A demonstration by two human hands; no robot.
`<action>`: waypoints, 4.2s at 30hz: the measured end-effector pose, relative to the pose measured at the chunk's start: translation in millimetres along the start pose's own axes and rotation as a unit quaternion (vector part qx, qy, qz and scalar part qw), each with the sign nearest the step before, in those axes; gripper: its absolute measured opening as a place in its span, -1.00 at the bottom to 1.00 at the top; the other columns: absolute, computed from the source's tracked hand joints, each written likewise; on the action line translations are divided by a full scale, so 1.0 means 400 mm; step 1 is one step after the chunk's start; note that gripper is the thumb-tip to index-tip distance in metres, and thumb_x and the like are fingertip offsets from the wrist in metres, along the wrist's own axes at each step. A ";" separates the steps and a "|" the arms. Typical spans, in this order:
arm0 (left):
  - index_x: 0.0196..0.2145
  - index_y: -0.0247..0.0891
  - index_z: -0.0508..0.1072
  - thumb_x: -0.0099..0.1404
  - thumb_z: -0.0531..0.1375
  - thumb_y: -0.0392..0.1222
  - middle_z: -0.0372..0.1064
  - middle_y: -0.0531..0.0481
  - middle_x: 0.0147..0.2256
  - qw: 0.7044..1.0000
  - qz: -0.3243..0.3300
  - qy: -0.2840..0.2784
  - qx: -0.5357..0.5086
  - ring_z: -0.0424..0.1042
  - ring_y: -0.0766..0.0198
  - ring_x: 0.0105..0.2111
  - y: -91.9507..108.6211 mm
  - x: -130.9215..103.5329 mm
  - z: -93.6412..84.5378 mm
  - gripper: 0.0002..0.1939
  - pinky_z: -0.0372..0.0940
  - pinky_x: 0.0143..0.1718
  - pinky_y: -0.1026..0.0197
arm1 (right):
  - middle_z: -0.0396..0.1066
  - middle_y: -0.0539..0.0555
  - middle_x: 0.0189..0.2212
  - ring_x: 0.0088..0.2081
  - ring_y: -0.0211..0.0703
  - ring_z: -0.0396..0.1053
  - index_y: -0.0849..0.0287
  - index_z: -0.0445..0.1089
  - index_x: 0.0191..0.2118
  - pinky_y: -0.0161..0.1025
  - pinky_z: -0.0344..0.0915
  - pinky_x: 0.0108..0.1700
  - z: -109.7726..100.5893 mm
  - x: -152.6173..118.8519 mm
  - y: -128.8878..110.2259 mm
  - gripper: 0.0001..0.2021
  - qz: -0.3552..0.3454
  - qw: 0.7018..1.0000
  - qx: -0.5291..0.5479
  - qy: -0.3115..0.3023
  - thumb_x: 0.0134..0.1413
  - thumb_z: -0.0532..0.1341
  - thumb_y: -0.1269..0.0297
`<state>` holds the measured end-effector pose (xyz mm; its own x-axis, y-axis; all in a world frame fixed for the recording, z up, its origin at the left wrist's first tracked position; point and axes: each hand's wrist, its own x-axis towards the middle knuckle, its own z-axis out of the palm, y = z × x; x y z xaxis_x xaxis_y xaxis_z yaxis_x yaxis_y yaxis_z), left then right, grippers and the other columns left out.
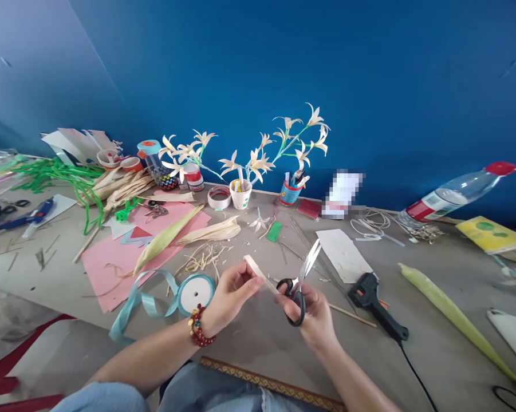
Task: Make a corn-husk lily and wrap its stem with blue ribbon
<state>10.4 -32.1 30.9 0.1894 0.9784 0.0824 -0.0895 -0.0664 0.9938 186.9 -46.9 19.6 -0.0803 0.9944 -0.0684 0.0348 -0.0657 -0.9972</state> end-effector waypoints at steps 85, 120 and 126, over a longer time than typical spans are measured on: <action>-0.44 -0.29 0.32 0.28 0.24 -0.21 0.34 -0.03 -0.31 0.988 0.009 -0.061 -0.142 0.28 0.34 -0.36 0.033 0.033 -0.015 -0.80 0.13 -0.39 0.31 | 0.16 -0.03 -0.62 -0.57 -0.27 0.08 0.19 0.26 -0.52 -0.30 -0.05 -0.53 0.009 -0.010 0.013 -0.38 -0.031 0.981 -0.094 -0.169 -0.03 0.10 -0.39; -0.34 -0.27 0.50 0.26 0.22 -0.21 0.48 0.01 -0.45 0.948 0.005 -0.261 0.181 0.43 0.33 -0.46 0.080 0.026 -0.024 -0.91 0.28 -0.39 0.32 | 0.26 -0.04 -0.60 -0.54 -0.28 0.15 0.20 0.37 -0.49 -0.33 0.14 -0.49 -0.045 0.003 -0.045 -0.71 -0.034 0.986 -0.034 -0.158 -0.11 0.36 0.07; -0.26 -0.20 0.47 0.27 0.20 -0.27 0.46 -0.12 -0.20 0.940 0.184 -0.075 0.278 0.44 0.15 -0.18 0.110 0.011 -0.009 -0.92 0.31 -0.11 0.14 | 0.33 -0.02 -0.59 -0.57 -0.28 0.18 0.19 0.38 -0.48 -0.33 0.12 -0.53 -0.048 -0.009 -0.028 -0.74 -0.031 0.995 -0.003 -0.099 -0.09 0.33 0.09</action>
<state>3.7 -29.9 74.6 0.3850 0.8332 0.3970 0.3408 -0.5281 0.7778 205.7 -48.0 31.7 -0.2766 0.9609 -0.0121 0.0288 -0.0044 -0.9996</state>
